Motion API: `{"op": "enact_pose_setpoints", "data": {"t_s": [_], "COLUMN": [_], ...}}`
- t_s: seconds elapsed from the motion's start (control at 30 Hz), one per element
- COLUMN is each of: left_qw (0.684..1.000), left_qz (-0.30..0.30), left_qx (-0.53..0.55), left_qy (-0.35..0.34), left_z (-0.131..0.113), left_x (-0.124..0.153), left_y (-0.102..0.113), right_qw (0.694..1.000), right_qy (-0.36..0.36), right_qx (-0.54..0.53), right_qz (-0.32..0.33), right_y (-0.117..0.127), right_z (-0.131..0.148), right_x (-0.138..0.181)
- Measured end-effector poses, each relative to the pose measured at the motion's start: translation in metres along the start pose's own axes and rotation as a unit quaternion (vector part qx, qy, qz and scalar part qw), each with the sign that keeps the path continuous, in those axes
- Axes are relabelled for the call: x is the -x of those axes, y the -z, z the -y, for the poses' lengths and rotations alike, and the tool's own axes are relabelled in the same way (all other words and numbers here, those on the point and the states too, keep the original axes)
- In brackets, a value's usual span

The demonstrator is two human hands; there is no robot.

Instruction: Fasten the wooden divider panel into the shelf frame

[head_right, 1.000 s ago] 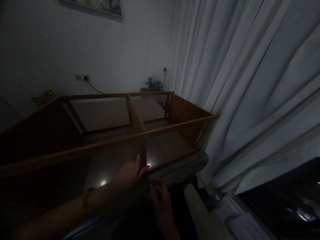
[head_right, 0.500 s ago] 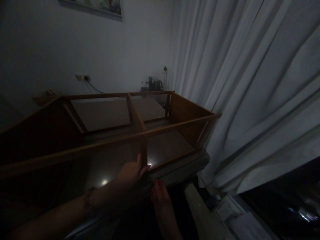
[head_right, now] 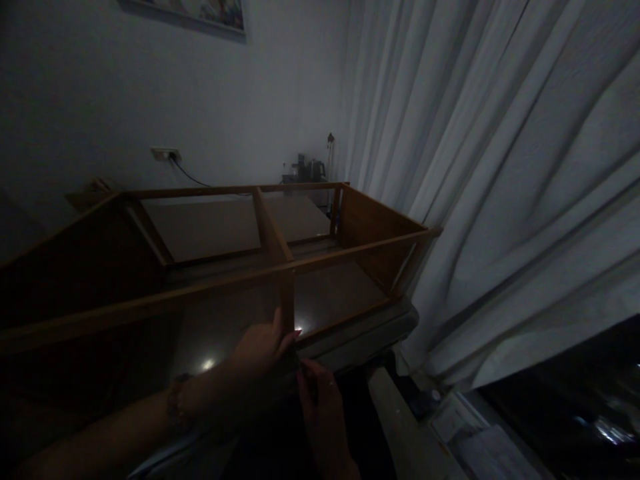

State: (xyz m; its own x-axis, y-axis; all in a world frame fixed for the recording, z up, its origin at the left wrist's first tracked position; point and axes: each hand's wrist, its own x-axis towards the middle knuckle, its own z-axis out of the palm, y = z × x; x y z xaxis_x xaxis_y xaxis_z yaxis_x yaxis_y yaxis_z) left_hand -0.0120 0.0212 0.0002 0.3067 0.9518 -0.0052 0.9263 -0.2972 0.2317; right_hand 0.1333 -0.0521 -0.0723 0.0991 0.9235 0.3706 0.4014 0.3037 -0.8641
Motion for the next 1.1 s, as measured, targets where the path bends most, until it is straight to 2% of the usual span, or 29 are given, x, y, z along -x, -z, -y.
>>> {"op": "enact_pose_setpoints", "data": {"t_s": [0.1,0.2,0.27,0.43,0.47,0.53,0.6,0.67,0.73,0.8,0.87,0.97,1.1], "left_qw": [1.0,1.0,1.0,1.0,1.0,1.0,1.0,1.0,1.0,1.0,1.0,1.0,1.0], "left_qz": [-0.003,0.001,0.012,0.024,0.019,0.006,-0.002,-0.001,-0.002,-0.004,0.0,0.006,0.005], "left_qx": [-0.004,0.007,0.009,0.003,0.005,0.005,-0.002,-0.005,-0.002,-0.001,-0.004,-0.014,-0.019], "left_qy": [0.005,0.006,0.009,0.009,0.007,0.003,-0.001,-0.002,0.0,0.0,-0.001,0.007,0.007], "left_z": [0.0,-0.001,-0.002,-0.004,-0.003,-0.002,-0.001,0.0,0.001,0.001,0.001,0.001,0.001], "left_x": [0.0,0.001,0.001,0.002,0.002,0.002,0.001,0.0,0.0,0.0,0.0,0.0,-0.001], "left_y": [0.0,0.002,0.005,0.008,0.007,0.005,0.002,0.0,-0.002,-0.002,-0.001,-0.002,-0.002], "right_qw": [0.991,0.956,0.916,0.782,0.765,0.753,0.765,0.798,0.855,0.922,0.97,0.995,0.996], "right_qy": [-0.092,-0.19,-0.249,-0.346,-0.356,-0.37,-0.366,-0.339,-0.291,-0.227,-0.155,-0.062,-0.017], "right_qx": [-0.094,-0.223,-0.314,-0.519,-0.536,-0.544,-0.53,-0.497,-0.428,-0.312,-0.182,-0.056,-0.032], "right_qz": [0.017,0.034,0.025,-0.016,-0.016,-0.007,0.019,0.042,0.042,0.031,0.034,0.056,0.08], "right_y": [0.002,0.001,-0.002,-0.007,-0.006,-0.004,-0.003,-0.004,-0.006,-0.007,-0.007,-0.006,-0.005], "right_z": [0.011,0.015,0.011,-0.002,-0.002,0.0,0.003,0.006,0.009,0.01,0.011,0.009,0.005], "right_x": [-0.006,-0.011,-0.011,-0.006,-0.004,-0.002,-0.002,-0.004,-0.006,-0.006,-0.004,0.0,0.004]}}
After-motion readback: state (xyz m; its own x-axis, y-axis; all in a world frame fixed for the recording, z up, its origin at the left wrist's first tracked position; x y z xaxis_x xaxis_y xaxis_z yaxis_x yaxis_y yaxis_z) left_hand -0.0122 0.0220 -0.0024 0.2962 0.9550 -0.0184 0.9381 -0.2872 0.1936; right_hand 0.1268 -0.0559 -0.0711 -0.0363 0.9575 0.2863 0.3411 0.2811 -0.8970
